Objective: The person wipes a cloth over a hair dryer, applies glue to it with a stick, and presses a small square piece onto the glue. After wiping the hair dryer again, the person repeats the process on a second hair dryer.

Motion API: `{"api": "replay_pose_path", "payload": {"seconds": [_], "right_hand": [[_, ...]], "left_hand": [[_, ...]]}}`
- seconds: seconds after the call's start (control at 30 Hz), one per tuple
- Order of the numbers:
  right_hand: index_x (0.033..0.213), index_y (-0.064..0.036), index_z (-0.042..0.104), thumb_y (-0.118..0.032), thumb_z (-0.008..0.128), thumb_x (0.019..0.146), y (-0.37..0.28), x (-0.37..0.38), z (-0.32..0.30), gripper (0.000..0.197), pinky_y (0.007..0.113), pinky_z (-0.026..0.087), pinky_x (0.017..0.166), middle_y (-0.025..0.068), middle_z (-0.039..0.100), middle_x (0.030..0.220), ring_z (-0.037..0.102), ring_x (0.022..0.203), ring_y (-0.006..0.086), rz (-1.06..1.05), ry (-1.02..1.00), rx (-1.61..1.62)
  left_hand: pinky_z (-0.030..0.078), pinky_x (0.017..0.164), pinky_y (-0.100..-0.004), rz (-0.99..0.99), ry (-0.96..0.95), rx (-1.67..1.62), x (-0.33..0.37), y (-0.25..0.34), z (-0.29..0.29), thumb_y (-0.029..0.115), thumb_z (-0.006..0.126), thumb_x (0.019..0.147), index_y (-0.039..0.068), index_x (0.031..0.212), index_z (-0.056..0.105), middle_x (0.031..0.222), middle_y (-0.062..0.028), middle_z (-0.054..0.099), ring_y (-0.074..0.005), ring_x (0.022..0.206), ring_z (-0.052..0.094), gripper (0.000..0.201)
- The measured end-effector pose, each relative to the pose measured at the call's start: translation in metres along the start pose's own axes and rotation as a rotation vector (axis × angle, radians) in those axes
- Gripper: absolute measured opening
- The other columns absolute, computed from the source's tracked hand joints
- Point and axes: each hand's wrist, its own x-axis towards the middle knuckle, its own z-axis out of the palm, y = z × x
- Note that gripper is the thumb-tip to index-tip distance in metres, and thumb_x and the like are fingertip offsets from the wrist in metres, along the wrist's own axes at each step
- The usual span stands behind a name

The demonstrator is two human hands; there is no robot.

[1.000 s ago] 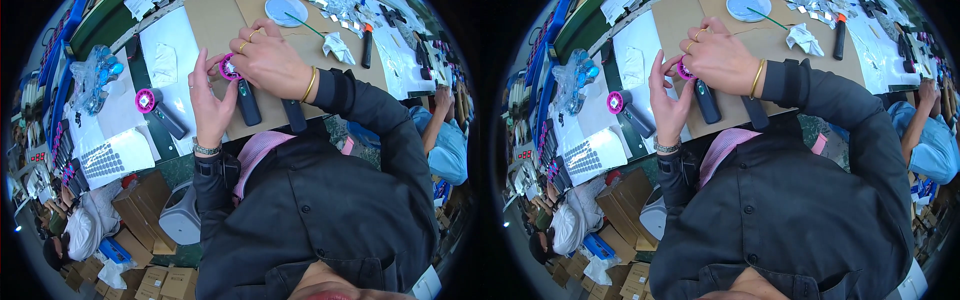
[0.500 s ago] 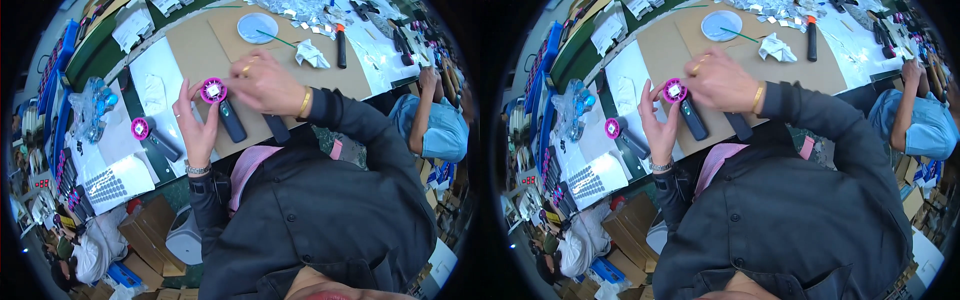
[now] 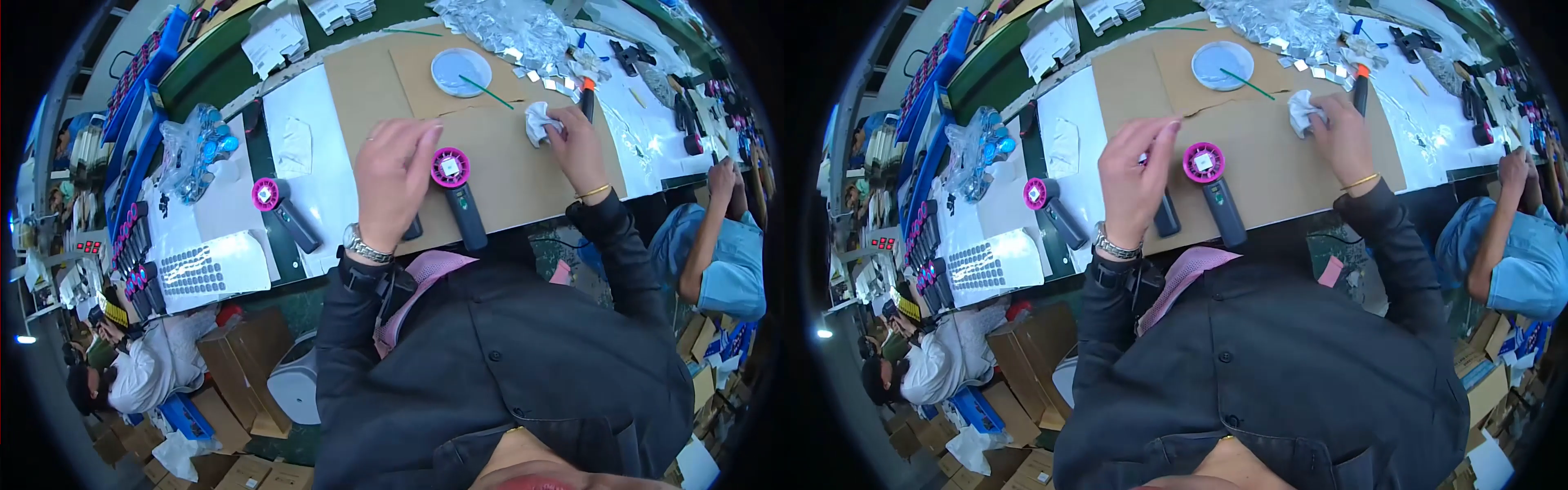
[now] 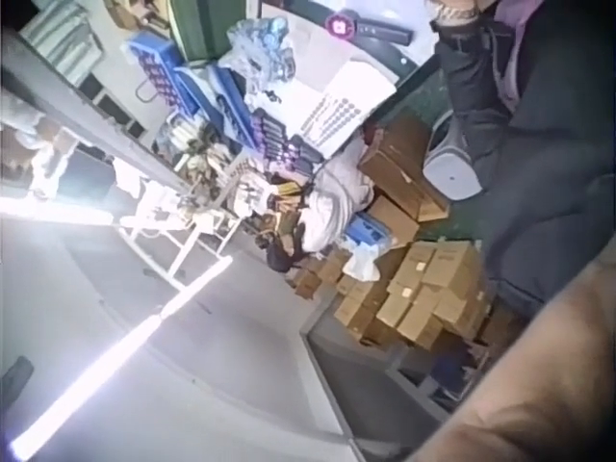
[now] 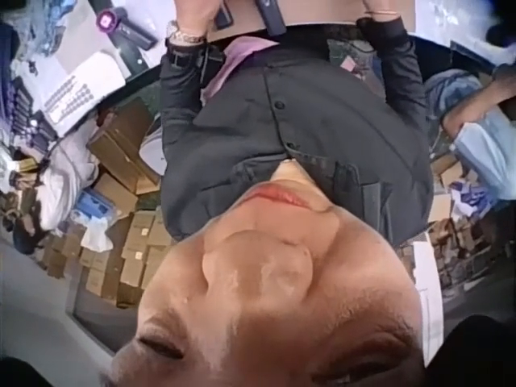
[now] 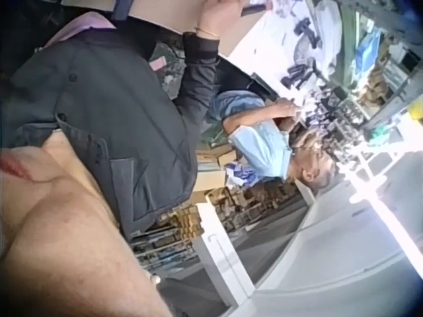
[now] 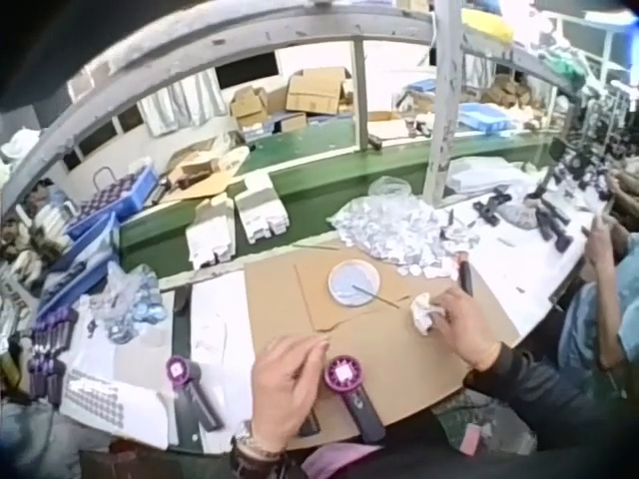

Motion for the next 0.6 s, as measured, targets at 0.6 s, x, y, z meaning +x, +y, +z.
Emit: {"api": "replay_pose_path", "payload": {"seconds": [0.6], "right_hand": [[0.111,-0.0017,0.071,-0.011,0.067,0.108,-0.144,-0.005,-0.02,0.011,0.023,0.049,0.074,-0.0014,0.069,0.096,0.062,0.083,0.0052,0.053,-0.41,1.491]], "left_hand": [[0.056,0.075,-0.0465,0.336,0.15,0.379,0.011,0.029,0.028,0.014,0.064,0.103,0.002,0.119,0.066,0.104,-0.0155,0.073,-0.04,0.086,0.07,0.02]]}}
